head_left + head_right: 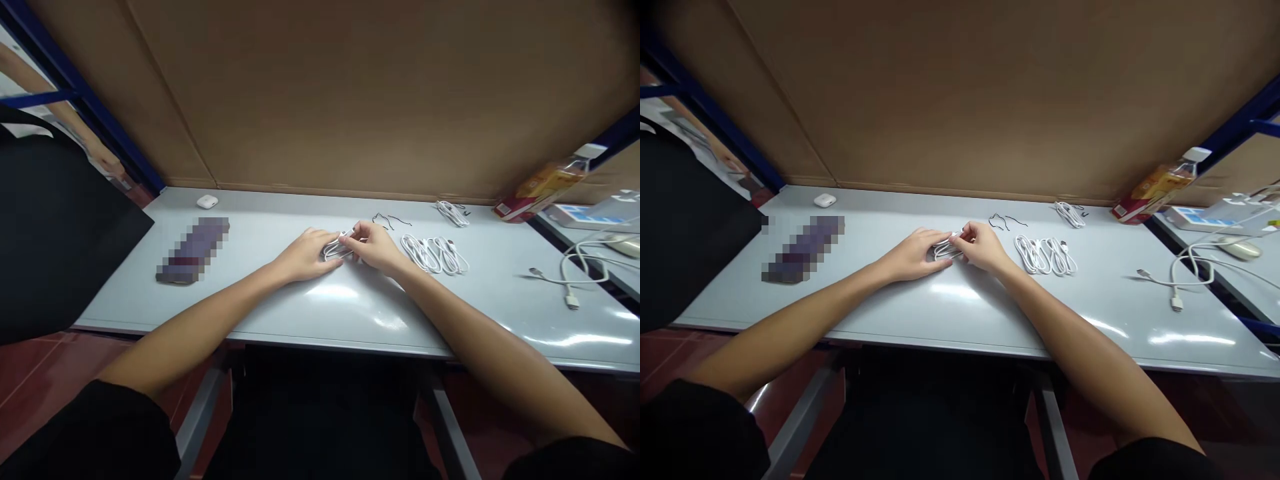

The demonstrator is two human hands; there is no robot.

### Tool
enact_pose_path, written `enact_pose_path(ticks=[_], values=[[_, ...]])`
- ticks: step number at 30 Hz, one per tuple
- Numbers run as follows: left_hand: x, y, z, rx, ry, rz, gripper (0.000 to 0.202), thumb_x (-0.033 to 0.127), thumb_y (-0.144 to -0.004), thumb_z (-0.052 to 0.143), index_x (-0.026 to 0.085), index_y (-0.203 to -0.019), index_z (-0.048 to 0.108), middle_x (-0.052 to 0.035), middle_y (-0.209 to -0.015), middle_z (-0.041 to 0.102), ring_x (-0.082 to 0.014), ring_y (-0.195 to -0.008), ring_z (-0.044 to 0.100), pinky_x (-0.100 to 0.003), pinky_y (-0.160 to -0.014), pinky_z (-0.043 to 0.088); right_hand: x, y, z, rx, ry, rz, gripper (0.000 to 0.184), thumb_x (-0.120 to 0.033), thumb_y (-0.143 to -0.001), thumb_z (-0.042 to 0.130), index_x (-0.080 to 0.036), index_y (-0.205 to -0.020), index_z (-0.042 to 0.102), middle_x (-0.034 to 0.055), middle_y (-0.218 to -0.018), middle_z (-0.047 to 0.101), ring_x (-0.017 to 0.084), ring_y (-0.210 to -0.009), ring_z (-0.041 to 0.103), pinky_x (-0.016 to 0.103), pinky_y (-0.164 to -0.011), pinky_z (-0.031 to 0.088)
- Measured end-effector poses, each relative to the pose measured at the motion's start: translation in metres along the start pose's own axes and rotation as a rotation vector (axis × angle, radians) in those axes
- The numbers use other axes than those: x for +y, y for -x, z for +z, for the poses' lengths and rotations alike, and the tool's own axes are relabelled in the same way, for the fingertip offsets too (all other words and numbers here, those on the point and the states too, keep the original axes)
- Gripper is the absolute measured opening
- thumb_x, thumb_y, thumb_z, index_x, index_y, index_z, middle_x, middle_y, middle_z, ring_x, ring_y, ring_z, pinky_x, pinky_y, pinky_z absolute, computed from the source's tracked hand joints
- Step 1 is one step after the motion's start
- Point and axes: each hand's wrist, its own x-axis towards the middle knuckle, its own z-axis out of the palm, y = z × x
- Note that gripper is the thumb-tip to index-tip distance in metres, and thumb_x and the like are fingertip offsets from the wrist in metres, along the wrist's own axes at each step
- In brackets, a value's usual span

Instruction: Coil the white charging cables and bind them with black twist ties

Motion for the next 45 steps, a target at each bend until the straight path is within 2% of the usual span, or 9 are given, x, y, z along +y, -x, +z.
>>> enact_pose_path(ticks=[11,18,23,26,30,33,36,41,45], values=[[-0.006,-0.004,-0.002,0.025,-0.022,-0.032,0.034,0.033,-0.102,0.050,0.023,-0.117,0.078,-0.0042,-0.100,0.079,-0.0208,-0.084,0.067,-0.031,-0.077,0.047,0.009,0.003,-0.012,0.048,0.518,-0.404,0.033,-0.035,-0.084,0.069,-0.022,-0.114,0.070,0.0136,-0.123,0.059,0.030,-0.105,0.062,0.043,-0.091,0.050],[-0.008,-0.005,0.000,0.016,0.402,-0.152,0.035,0.039,-0.102,0.055,0.017,-0.125,0.069,-0.0090,-0.112,0.075,-0.0182,-0.090,0.068,-0.028,-0.076,0.051,0.009,0.002,-0.007,0.016,0.464,-0.442,0.033,-0.049,-0.093,0.065,-0.022,-0.112,0.064,0.0114,-0.111,0.072,0.026,-0.095,0.066,0.036,-0.078,0.050],[0.003,-0.002,0.005,-0.099,0.753,-0.271,0.034,0.044,-0.103,0.058,0.021,-0.128,0.056,-0.0006,-0.087,0.062,-0.0088,-0.065,0.057,-0.021,-0.058,0.040,-0.001,0.007,0.003,0.183,0.470,-0.395,0.040,-0.052,-0.102,0.049,-0.022,-0.077,0.057,0.0049,-0.072,0.070,0.018,-0.063,0.059,0.031,-0.063,0.039],[0.011,-0.001,0.004,-0.209,0.860,-0.287,0.032,0.043,-0.103,0.056,0.020,-0.125,0.053,-0.0022,-0.094,0.064,-0.0068,-0.060,0.051,-0.022,-0.057,0.037,-0.001,0.008,0.007,0.222,0.520,-0.397,0.046,-0.051,-0.102,0.046,-0.024,-0.065,0.044,0.0028,-0.057,0.062,0.016,-0.054,0.051,0.031,-0.059,0.033],[0.017,0.001,0.000,-0.262,0.687,-0.264,0.039,0.046,-0.103,0.055,0.021,-0.133,0.051,-0.0054,-0.099,0.069,-0.0096,-0.062,0.052,-0.026,-0.059,0.040,0.002,0.007,0.009,0.298,0.572,-0.431,0.051,-0.053,-0.102,0.042,-0.026,-0.060,0.031,0.0003,-0.050,0.048,0.015,-0.049,0.036,0.032,-0.056,0.027],[0.017,0.003,0.000,-0.191,0.527,-0.118,0.042,0.047,-0.101,0.058,0.021,-0.134,0.054,-0.0104,-0.120,0.068,-0.0203,-0.101,0.066,-0.034,-0.086,0.050,0.002,0.007,0.010,0.339,0.557,-0.450,0.051,-0.053,-0.101,0.041,-0.026,-0.061,0.027,-0.0011,-0.051,0.042,0.014,-0.049,0.031,0.032,-0.055,0.025],[0.017,0.003,0.002,-0.142,0.497,-0.022,0.035,0.046,-0.104,0.053,0.021,-0.129,0.052,-0.0132,-0.140,0.060,-0.0256,-0.133,0.057,-0.040,-0.107,0.045,0.002,0.007,0.012,0.310,0.503,-0.447,0.048,-0.050,-0.102,0.040,-0.025,-0.063,0.029,-0.0019,-0.053,0.041,0.014,-0.051,0.032,0.031,-0.056,0.026],[0.016,0.006,0.003,-0.146,0.443,-0.076,0.034,0.046,-0.104,0.053,0.025,-0.126,0.039,-0.0116,-0.130,0.065,-0.0247,-0.126,0.062,-0.038,-0.100,0.050,0.003,0.007,0.010,0.204,0.452,-0.436,0.049,-0.052,-0.103,0.039,-0.026,-0.063,0.031,-0.0017,-0.054,0.043,0.014,-0.052,0.034,0.031,-0.056,0.027],[0.015,0.007,0.002,-0.140,0.337,-0.104,0.036,0.049,-0.105,0.050,0.025,-0.129,0.038,-0.0085,-0.114,0.069,-0.0225,-0.102,0.069,-0.037,-0.087,0.053,0.000,0.009,0.008,0.171,0.525,-0.397,0.054,-0.053,-0.105,0.032,-0.025,-0.060,0.039,0.0003,-0.053,0.046,0.016,-0.051,0.036,0.032,-0.057,0.027]])
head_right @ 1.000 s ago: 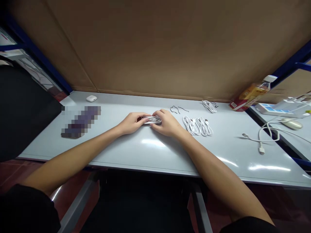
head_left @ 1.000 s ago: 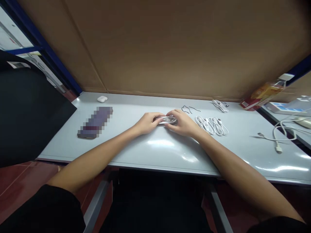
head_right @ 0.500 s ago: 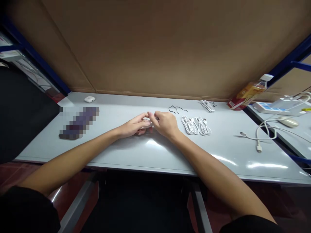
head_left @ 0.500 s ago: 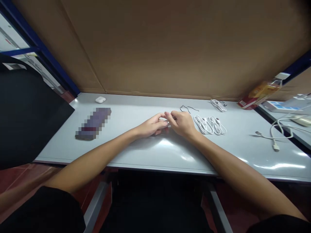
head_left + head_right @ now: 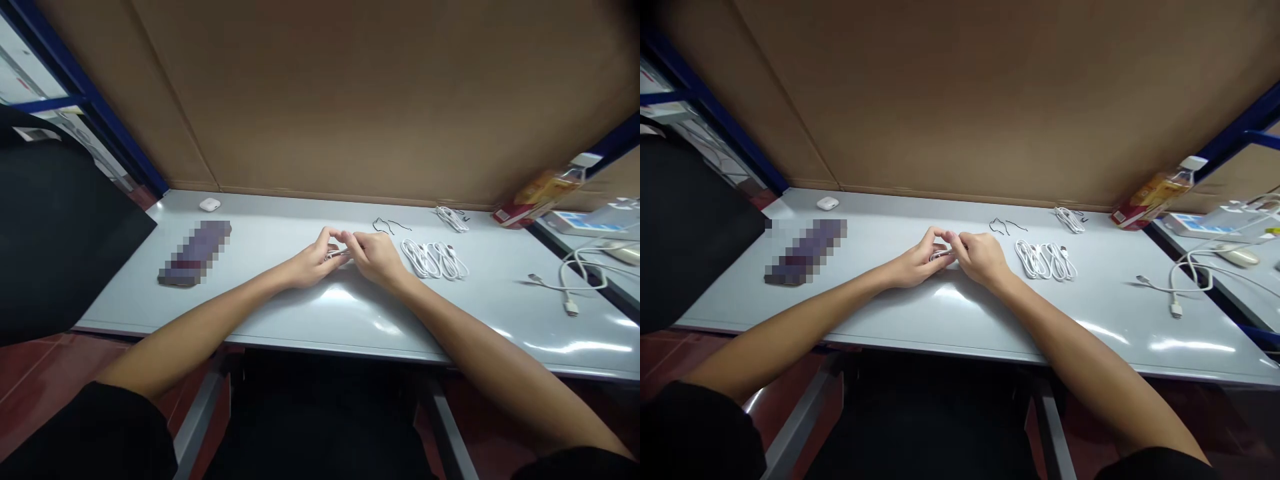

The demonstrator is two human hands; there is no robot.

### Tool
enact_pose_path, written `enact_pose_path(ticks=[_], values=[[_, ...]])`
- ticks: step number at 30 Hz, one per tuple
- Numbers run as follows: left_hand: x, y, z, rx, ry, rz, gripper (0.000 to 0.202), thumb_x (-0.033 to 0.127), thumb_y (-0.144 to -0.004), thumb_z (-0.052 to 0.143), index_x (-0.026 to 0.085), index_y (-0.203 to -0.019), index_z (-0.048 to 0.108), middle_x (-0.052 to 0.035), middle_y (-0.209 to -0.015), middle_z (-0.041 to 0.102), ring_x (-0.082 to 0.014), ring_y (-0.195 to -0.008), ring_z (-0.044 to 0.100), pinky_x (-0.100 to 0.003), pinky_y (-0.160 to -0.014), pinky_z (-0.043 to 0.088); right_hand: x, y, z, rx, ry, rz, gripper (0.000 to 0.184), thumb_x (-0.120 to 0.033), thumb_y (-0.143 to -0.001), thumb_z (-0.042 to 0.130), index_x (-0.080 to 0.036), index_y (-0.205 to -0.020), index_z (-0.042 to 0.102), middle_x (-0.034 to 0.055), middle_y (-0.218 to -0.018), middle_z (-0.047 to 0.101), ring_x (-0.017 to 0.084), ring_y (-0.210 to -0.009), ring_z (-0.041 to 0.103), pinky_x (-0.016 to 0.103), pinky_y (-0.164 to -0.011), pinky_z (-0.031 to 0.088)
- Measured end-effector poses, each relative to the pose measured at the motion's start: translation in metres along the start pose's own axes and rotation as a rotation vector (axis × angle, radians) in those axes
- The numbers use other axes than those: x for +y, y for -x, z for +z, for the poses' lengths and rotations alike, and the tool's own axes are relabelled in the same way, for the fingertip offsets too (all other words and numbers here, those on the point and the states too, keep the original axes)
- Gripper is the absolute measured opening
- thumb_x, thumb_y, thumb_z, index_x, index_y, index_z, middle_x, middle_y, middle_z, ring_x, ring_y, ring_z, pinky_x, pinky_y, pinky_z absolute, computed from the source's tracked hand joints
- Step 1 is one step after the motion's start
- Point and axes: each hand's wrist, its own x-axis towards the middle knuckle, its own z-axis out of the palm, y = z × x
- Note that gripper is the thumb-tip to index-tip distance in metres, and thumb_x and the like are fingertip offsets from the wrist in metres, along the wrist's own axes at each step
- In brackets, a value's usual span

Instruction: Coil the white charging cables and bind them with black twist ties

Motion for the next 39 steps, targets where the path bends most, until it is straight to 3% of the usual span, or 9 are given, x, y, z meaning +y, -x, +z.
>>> enact_pose_path(ticks=[6,11,15,18,24,27,30,34,39], values=[[0.001,-0.004,0.005,0.023,-0.413,0.026,0.025,0.039,-0.108,0.038,0.022,-0.111,0.055,-0.0091,-0.115,0.071,-0.0273,-0.102,0.068,-0.041,-0.088,0.051,-0.010,-0.001,-0.005,-0.013,0.076,0.094,0.056,-0.049,-0.106,0.036,-0.023,-0.056,0.038,0.0006,-0.051,0.044,0.015,-0.051,0.033,0.033,-0.059,0.024],[-0.004,-0.004,0.009,0.054,-0.611,-0.010,0.032,0.043,-0.109,0.033,0.022,-0.118,0.056,-0.0108,-0.123,0.067,-0.0288,-0.100,0.067,-0.039,-0.083,0.050,-0.008,0.000,0.000,-0.056,-0.027,0.155,0.052,-0.043,-0.106,0.037,-0.023,-0.058,0.039,0.0000,-0.054,0.046,0.016,-0.054,0.037,0.032,-0.058,0.026],[-0.006,-0.005,0.004,0.023,-0.522,0.033,0.037,0.051,-0.108,0.036,0.022,-0.112,0.059,-0.0103,-0.111,0.071,-0.0288,-0.096,0.067,-0.036,-0.078,0.046,-0.005,-0.001,0.003,-0.048,-0.014,0.124,0.047,-0.036,-0.104,0.041,-0.024,-0.059,0.034,-0.0007,-0.052,0.043,0.016,-0.053,0.034,0.033,-0.057,0.026],[-0.005,-0.006,-0.001,-0.023,-0.443,0.047,0.036,0.054,-0.106,0.044,0.023,-0.109,0.062,-0.0061,-0.093,0.073,-0.0245,-0.078,0.065,-0.033,-0.070,0.042,-0.008,-0.002,0.001,-0.031,0.005,0.100,0.046,-0.033,-0.101,0.043,-0.024,-0.058,0.030,-0.0017,-0.050,0.039,0.015,-0.051,0.031,0.034,-0.056,0.024],[-0.002,-0.005,-0.004,-0.024,-0.447,0.060,0.037,0.057,-0.100,0.053,0.023,-0.098,0.067,0.0001,-0.069,0.063,-0.0175,-0.058,0.052,-0.029,-0.061,0.032,-0.010,-0.001,-0.001,-0.064,-0.054,0.112,0.046,-0.032,-0.099,0.044,-0.024,-0.056,0.031,-0.0029,-0.049,0.037,0.014,-0.050,0.031,0.033,-0.056,0.024],[0.001,-0.004,-0.003,0.014,-0.443,0.086,0.042,0.061,-0.095,0.059,0.021,-0.084,0.067,0.0022,-0.060,0.055,-0.0145,-0.054,0.047,-0.029,-0.059,0.030,-0.007,0.000,0.001,-0.103,-0.164,0.088,0.044,-0.033,-0.098,0.042,-0.024,-0.057,0.031,-0.0035,-0.051,0.037,0.013,-0.052,0.032,0.031,-0.055,0.024],[0.001,-0.003,0.000,0.061,-0.441,0.126,0.043,0.058,-0.091,0.063,0.019,-0.073,0.064,0.0025,-0.057,0.053,-0.0124,-0.052,0.045,-0.029,-0.057,0.030,-0.004,0.001,0.003,-0.119,-0.219,0.031,0.044,-0.036,-0.099,0.042,-0.024,-0.058,0.032,-0.0038,-0.054,0.038,0.012,-0.053,0.032,0.031,-0.055,0.024],[0.001,-0.001,0.004,0.066,-0.401,0.163,0.035,0.050,-0.089,0.065,0.019,-0.075,0.066,0.0032,-0.058,0.056,-0.0111,-0.052,0.047,-0.028,-0.057,0.033,-0.005,0.003,0.003,-0.135,-0.239,-0.017,0.046,-0.040,-0.101,0.042,-0.024,-0.059,0.035,-0.0038,-0.054,0.039,0.013,-0.053,0.033,0.030,-0.056,0.027],[0.003,-0.001,0.003,0.033,-0.355,0.081,0.037,0.055,-0.091,0.064,0.019,-0.083,0.069,0.0023,-0.061,0.057,-0.0131,-0.056,0.049,-0.029,-0.059,0.034,-0.007,0.003,0.000,-0.130,-0.245,-0.022,0.047,-0.041,-0.101,0.042,-0.024,-0.058,0.037,-0.0038,-0.052,0.039,0.013,-0.052,0.035,0.030,-0.055,0.028]])
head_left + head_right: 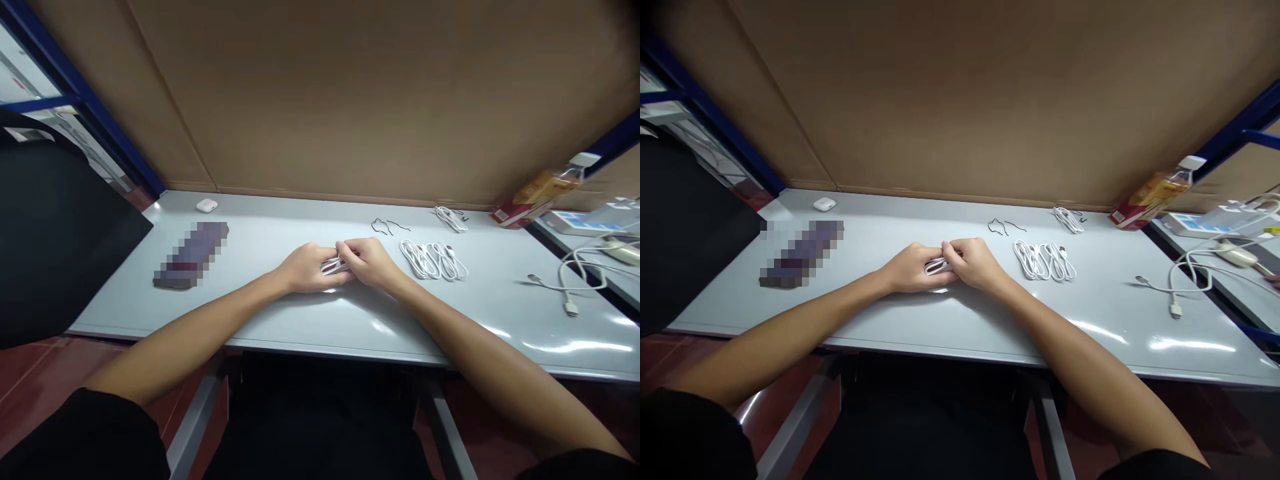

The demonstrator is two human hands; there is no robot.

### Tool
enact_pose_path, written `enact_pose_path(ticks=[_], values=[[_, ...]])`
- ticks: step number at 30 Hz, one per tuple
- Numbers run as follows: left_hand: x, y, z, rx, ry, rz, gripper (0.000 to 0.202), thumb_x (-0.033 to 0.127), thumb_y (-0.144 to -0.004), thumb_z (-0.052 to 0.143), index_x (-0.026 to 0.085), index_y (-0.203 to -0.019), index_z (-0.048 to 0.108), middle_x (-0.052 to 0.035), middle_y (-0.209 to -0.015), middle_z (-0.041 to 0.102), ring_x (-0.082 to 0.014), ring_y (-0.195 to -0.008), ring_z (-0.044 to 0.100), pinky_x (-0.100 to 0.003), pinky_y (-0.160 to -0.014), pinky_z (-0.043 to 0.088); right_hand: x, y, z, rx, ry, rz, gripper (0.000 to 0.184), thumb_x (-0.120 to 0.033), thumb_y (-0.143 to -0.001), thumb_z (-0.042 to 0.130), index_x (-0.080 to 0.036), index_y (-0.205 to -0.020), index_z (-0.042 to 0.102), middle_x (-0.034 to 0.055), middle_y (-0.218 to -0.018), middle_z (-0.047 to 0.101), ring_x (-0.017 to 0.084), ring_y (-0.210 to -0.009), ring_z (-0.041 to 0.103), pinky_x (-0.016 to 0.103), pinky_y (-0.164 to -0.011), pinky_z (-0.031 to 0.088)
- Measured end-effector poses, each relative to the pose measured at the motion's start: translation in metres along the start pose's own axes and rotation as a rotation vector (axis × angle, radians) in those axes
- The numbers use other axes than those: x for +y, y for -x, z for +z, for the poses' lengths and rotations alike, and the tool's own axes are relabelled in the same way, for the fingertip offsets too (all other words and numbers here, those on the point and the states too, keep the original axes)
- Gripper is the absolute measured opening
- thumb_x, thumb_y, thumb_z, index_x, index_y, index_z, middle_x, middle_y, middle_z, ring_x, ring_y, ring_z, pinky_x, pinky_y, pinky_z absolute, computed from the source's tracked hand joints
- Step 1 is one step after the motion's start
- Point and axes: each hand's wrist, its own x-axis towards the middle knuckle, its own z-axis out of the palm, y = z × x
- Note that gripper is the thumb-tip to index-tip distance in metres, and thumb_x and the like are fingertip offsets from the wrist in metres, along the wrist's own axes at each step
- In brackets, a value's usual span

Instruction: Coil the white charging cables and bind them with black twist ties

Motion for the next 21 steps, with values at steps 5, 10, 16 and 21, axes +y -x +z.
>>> enact_pose_path(ticks=[5,10,16,21], values=[[0.001,-0.003,-0.014,-0.234,0.304,-0.062,0.045,0.060,-0.096,0.056,0.017,-0.098,0.070,-0.0017,-0.077,0.059,-0.0156,-0.067,0.051,-0.029,-0.062,0.038,-0.006,0.000,-0.003,0.122,0.111,-0.070,0.043,-0.034,-0.097,0.045,-0.025,-0.057,0.033,-0.0028,-0.049,0.046,0.013,-0.051,0.035,0.030,-0.057,0.030],[0.004,-0.001,-0.021,-0.425,0.644,-0.142,0.052,0.064,-0.105,0.038,0.019,-0.104,0.065,0.0003,-0.070,0.048,-0.0133,-0.058,0.040,-0.029,-0.056,0.034,-0.010,0.000,-0.008,0.131,0.137,-0.133,0.042,-0.037,-0.101,0.041,-0.026,-0.061,0.036,0.0006,-0.053,0.061,0.015,-0.054,0.046,0.030,-0.063,0.037],[0.004,-0.001,-0.017,-0.479,0.931,-0.287,0.049,0.068,-0.101,0.046,0.021,-0.104,0.058,0.0028,-0.072,0.040,-0.0090,-0.051,0.024,-0.028,-0.047,0.017,-0.004,-0.001,-0.010,0.153,0.193,-0.212,0.044,-0.040,-0.104,0.036,-0.026,-0.062,0.038,0.0013,-0.056,0.059,0.016,-0.056,0.046,0.031,-0.065,0.038],[0.001,-0.003,-0.012,-0.361,0.715,-0.197,0.048,0.068,-0.100,0.048,0.022,-0.088,0.049,0.0016,-0.072,0.035,-0.0128,-0.058,0.029,-0.029,-0.050,0.025,0.003,-0.004,-0.012,0.105,0.156,-0.175,0.040,-0.047,-0.104,0.039,-0.024,-0.082,0.062,0.0035,-0.071,0.066,0.018,-0.064,0.054,0.032,-0.067,0.042]])
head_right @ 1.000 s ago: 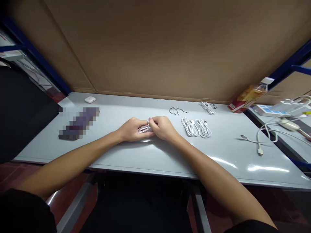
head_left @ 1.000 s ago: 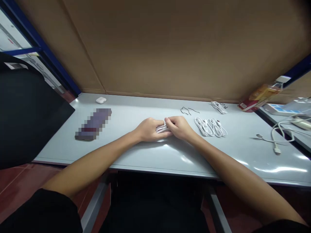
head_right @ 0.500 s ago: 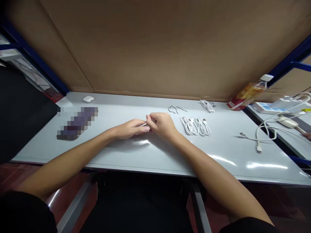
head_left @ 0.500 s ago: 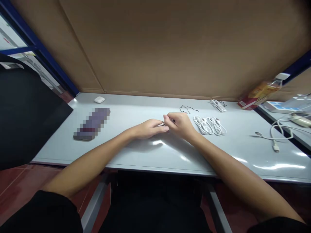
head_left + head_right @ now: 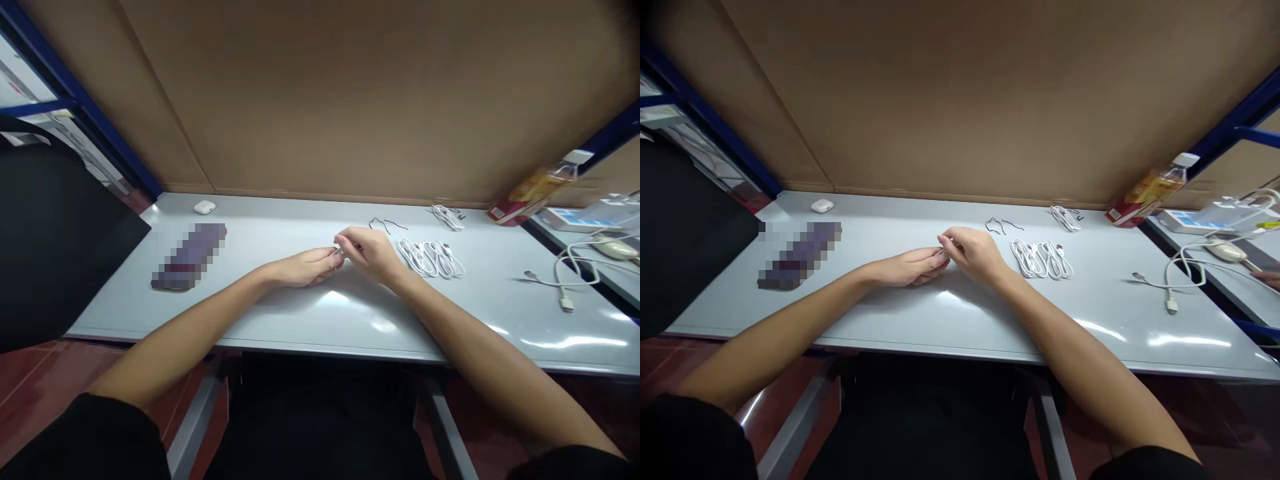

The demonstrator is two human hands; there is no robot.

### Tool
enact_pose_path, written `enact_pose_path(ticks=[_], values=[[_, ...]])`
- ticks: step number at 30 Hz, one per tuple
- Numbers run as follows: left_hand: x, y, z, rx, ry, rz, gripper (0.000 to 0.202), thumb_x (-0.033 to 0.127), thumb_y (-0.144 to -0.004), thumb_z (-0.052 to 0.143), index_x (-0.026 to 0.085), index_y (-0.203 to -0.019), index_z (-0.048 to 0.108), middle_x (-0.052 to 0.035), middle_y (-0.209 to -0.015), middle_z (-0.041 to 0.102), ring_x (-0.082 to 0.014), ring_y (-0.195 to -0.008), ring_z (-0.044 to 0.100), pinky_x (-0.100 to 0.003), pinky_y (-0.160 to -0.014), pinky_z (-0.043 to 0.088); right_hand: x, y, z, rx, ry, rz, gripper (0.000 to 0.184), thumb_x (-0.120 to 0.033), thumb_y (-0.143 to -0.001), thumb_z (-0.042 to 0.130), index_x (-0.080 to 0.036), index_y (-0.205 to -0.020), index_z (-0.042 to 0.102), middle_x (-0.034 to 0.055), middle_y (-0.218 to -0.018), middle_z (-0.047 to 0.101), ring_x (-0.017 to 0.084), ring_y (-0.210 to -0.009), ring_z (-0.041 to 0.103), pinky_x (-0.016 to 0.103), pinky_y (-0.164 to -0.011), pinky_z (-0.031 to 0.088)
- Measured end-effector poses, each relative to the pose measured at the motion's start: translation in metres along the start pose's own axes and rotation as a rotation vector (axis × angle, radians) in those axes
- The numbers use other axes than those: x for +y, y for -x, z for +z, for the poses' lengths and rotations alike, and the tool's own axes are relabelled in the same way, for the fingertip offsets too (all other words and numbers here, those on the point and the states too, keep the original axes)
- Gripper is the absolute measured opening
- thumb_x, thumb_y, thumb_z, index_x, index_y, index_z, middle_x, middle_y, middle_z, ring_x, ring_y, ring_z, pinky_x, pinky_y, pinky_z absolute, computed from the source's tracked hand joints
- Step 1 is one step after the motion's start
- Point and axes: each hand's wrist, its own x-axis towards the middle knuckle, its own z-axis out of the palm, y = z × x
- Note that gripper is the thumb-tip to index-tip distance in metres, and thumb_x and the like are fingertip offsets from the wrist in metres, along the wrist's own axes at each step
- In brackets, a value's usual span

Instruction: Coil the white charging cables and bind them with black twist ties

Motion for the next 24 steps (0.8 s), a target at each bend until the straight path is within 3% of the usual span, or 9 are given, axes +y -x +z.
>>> enact_pose_path(ticks=[4,6,8,10,14,20,24], values=[[-0.003,0.000,-0.006,0.182,-0.277,0.067,0.052,0.071,-0.100,0.043,0.023,-0.080,0.043,-0.0009,-0.074,0.042,-0.0159,-0.064,0.036,-0.031,-0.059,0.034,0.020,-0.005,-0.013,0.044,-0.041,0.105,0.046,-0.048,-0.108,0.030,-0.022,-0.106,0.068,0.0056,-0.083,0.069,0.021,-0.075,0.060,0.034,-0.075,0.045],[-0.004,0.000,-0.010,0.254,-0.325,0.079,0.053,0.073,-0.099,0.041,0.023,-0.080,0.044,-0.0015,-0.074,0.043,-0.0169,-0.065,0.039,-0.032,-0.061,0.034,0.039,-0.007,-0.022,0.086,0.070,0.195,0.046,-0.045,-0.108,0.031,-0.021,-0.101,0.069,0.0083,-0.085,0.069,0.024,-0.080,0.061,0.036,-0.078,0.044],[-0.006,-0.001,-0.014,0.303,-0.336,0.074,0.054,0.073,-0.099,0.042,0.023,-0.079,0.044,-0.0020,-0.074,0.045,-0.0175,-0.066,0.041,-0.032,-0.062,0.035,0.062,-0.007,-0.030,0.032,0.289,0.246,0.029,-0.038,-0.100,0.050,-0.019,-0.093,0.071,0.0125,-0.090,0.069,0.028,-0.086,0.059,0.039,-0.080,0.043],[-0.006,-0.001,-0.015,0.329,-0.343,0.055,0.053,0.072,-0.099,0.044,0.023,-0.077,0.044,-0.0023,-0.074,0.046,-0.0179,-0.066,0.043,-0.033,-0.063,0.035,0.084,-0.006,-0.035,-0.011,0.445,0.298,0.021,-0.028,-0.094,0.057,-0.017,-0.093,0.074,0.0165,-0.097,0.070,0.032,-0.096,0.059,0.043,-0.086,0.043],[-0.006,-0.002,-0.013,0.327,-0.373,0.031,0.052,0.069,-0.100,0.044,0.023,-0.075,0.042,-0.0023,-0.075,0.046,-0.0184,-0.065,0.041,-0.034,-0.064,0.034,0.109,-0.004,-0.033,-0.059,0.540,0.343,0.019,-0.023,-0.091,0.060,-0.016,-0.090,0.077,0.0189,-0.100,0.069,0.034,-0.099,0.058,0.046,-0.090,0.044],[-0.007,-0.002,-0.012,0.322,-0.341,0.034,0.047,0.060,-0.103,0.042,0.023,-0.074,0.040,-0.0024,-0.073,0.045,-0.0176,-0.062,0.039,-0.032,-0.060,0.032,0.104,-0.009,-0.029,-0.025,0.470,0.353,0.017,-0.018,-0.092,0.059,-0.016,-0.079,0.070,0.0177,-0.097,0.067,0.030,-0.095,0.056,0.043,-0.088,0.042],[-0.002,-0.001,-0.007,0.434,-0.469,-0.026,0.042,0.049,-0.105,0.038,0.023,-0.072,0.038,-0.0021,-0.071,0.047,-0.0181,-0.062,0.043,-0.032,-0.059,0.031,0.071,-0.012,-0.035,0.061,0.098,0.441,0.014,-0.026,-0.094,0.060,-0.019,-0.084,0.066,0.0095,-0.091,0.067,0.022,-0.083,0.056,0.038,-0.080,0.044]])
